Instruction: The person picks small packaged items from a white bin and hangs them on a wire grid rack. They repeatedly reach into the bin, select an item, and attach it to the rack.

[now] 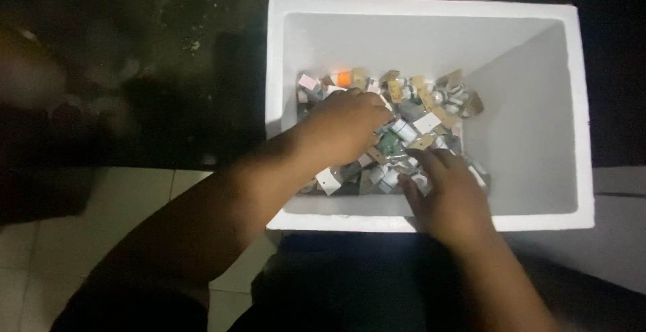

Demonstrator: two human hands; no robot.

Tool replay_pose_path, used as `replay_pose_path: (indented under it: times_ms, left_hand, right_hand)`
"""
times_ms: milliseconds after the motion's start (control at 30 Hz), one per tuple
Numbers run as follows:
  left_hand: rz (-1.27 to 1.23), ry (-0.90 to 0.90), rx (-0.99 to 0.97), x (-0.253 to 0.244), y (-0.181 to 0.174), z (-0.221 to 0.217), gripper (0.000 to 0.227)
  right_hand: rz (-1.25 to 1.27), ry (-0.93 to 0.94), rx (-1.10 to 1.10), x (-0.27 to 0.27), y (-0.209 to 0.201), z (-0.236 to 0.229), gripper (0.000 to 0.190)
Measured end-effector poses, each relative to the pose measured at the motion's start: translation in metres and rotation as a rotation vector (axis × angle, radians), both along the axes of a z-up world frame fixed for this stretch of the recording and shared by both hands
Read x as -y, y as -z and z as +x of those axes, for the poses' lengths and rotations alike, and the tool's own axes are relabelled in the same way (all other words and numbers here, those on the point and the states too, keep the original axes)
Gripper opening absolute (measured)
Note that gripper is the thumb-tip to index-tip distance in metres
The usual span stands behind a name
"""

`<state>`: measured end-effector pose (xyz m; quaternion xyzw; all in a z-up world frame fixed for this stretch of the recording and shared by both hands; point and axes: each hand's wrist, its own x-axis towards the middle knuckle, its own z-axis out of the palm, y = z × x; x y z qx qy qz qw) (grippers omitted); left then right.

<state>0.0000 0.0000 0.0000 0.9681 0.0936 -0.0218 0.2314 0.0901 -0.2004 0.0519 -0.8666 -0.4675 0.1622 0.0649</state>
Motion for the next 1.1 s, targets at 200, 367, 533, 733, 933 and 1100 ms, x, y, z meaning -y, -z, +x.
replay_pose_path:
  times_ms: [200,367,533,733,933,1100]
  left_hand:
    - [0.150,-0.020,-0.233,0.000,0.015,0.020,0.022]
    - [0.133,-0.074,-0.349,-0.006,0.020,0.033,0.009]
    - [0.151,-0.162,-0.447,-0.004,0.044,0.037,0.021]
    - [0.186,-0.309,-0.438,-0.015,0.072,0.035,0.025]
    - [0.114,-0.376,-0.523,-0.029,0.110,0.052,0.028]
    - [0.091,-0.311,-0.564,-0.017,0.073,0.054,0.028]
  right_hand:
    - [-0.074,-0.009,-0.046,-0.005,0.013,-0.002,0.045]
    - [-0.113,0.085,-0.107,-0.011,0.002,-0.005,0.041]
    - [-0.094,0.083,-0.206,-0.004,0.009,0.004,0.044]
    - [-0.084,0.203,-0.288,-0.006,0.004,0.002,0.038]
    - [-0.004,0.154,-0.303,0.002,0.011,0.010,0.038]
    - [-0.017,0.153,-0.346,0.002,0.007,0.013,0.037]
